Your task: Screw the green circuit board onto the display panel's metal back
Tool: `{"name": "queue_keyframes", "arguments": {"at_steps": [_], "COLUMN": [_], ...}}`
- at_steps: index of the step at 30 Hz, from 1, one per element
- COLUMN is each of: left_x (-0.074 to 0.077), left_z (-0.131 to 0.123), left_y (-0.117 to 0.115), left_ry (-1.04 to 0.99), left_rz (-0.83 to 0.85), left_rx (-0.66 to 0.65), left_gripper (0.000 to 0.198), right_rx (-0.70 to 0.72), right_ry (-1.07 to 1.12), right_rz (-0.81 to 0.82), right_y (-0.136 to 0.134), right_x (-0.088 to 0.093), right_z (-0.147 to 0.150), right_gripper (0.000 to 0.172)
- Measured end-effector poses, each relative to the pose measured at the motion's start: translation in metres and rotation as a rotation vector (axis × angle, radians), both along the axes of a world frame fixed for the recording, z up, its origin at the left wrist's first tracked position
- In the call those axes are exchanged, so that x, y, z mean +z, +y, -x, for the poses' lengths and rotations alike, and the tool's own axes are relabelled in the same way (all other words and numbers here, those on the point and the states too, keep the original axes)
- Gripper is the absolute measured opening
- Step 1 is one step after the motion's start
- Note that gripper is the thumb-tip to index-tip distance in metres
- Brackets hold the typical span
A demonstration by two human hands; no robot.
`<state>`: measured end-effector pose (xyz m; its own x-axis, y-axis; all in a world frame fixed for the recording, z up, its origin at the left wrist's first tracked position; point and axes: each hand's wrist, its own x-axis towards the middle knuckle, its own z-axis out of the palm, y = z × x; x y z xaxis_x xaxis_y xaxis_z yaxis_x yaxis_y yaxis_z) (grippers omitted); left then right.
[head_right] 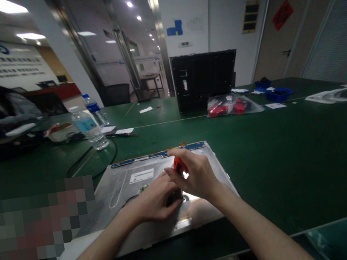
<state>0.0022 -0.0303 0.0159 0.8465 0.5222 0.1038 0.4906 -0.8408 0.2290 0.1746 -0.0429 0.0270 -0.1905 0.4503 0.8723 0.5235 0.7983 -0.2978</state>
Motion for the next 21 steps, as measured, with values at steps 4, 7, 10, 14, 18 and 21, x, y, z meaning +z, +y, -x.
{"name": "queue_keyframes", "arguments": {"at_steps": [4, 7, 10, 14, 18, 21], "left_x": [0.0000, 0.0002, 0.0003, 0.0010, 0.0013, 0.0011], "left_z": [-0.0001, -0.0002, -0.0002, -0.0006, -0.0011, -0.0012], "left_y": [0.0000, 0.0004, 0.0008, 0.0004, 0.0002, 0.0005], "left_ry": [0.015, 0.020, 0.015, 0.016, 0.025, 0.038], "left_rz": [-0.003, 0.000, 0.015, 0.022, 0.004, 0.006], "left_rx": [0.001, -0.008, -0.014, -0.007, -0.008, -0.006], "left_gripper": [0.002, 0.002, 0.006, 0.007, 0.006, 0.007], "right_rx": [0.036, 0.098, 0.131, 0.083, 0.038, 0.030], "right_ry": [0.001, 0.000, 0.001, 0.000, -0.001, -0.010], "right_rz": [0.010, 0.067, 0.110, 0.068, -0.010, -0.020], "right_y": [-0.0012, -0.0032, -0.0045, -0.0040, -0.0020, -0.0015], "right_x": [0.0008, 0.0019, 0.0026, 0.0029, 0.0021, 0.0019], "right_z": [-0.0013, -0.0032, -0.0044, -0.0030, -0.0010, -0.0011], "right_gripper": [0.023, 0.032, 0.039, 0.037, 0.030, 0.027]}}
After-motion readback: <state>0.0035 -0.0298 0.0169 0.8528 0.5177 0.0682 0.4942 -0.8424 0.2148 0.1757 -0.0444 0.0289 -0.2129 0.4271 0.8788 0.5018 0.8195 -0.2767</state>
